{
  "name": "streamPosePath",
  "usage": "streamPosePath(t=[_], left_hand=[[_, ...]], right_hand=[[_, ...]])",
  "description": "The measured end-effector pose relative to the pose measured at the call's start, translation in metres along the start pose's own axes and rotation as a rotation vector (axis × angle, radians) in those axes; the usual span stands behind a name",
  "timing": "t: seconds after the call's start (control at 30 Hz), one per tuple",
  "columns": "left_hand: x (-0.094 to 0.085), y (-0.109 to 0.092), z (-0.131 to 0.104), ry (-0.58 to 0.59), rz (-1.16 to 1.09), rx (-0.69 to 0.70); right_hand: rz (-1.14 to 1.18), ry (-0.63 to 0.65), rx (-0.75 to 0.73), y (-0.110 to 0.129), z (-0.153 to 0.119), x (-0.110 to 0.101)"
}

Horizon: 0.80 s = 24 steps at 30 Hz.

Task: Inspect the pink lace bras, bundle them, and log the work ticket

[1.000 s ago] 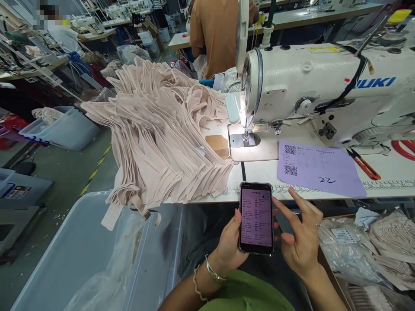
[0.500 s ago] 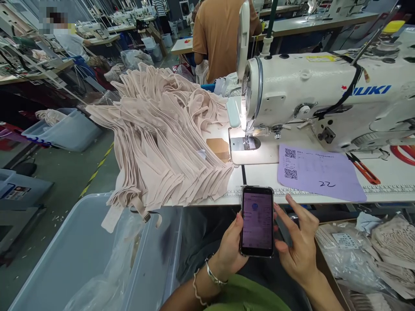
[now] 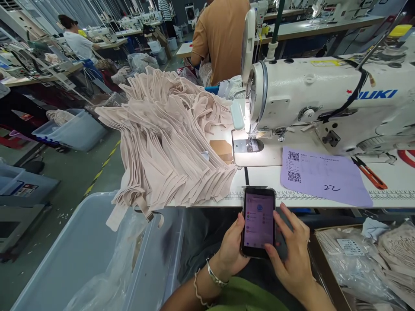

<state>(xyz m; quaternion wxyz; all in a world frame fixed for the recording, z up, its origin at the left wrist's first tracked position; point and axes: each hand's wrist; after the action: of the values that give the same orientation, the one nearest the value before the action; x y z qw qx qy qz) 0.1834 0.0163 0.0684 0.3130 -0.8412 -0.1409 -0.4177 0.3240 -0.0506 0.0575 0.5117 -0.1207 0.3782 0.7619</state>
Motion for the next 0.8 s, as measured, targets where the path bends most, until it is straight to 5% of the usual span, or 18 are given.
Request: streamPosePath(t=[0.2, 0.5, 0.8], left_hand=[[0.002, -0.001, 0.001, -0.021, -0.019, -0.003], [0.005, -0.001, 0.002, -0.004, -0.032, 0.002], [0.027, 0.005, 0.016, 0.024, 0.073, 0.136]], right_hand=[[-0.029, 0.009, -0.125, 0.003, 0.002, -0.004], [-0.042, -0.032, -0.117, 0.000, -0.003, -0.005], [-0.005, -0.036, 0.338, 0.013, -0.001, 0.004]])
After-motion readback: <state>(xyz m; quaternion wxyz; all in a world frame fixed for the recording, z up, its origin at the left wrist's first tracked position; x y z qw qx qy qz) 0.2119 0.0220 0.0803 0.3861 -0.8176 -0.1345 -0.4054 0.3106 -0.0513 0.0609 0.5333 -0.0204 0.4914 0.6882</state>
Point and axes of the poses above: each hand's wrist, its own z-axis towards the middle knuckle, its own x-axis out of the palm, y = z × x, and after that the axes turned 11 degrees about -y, right-handed
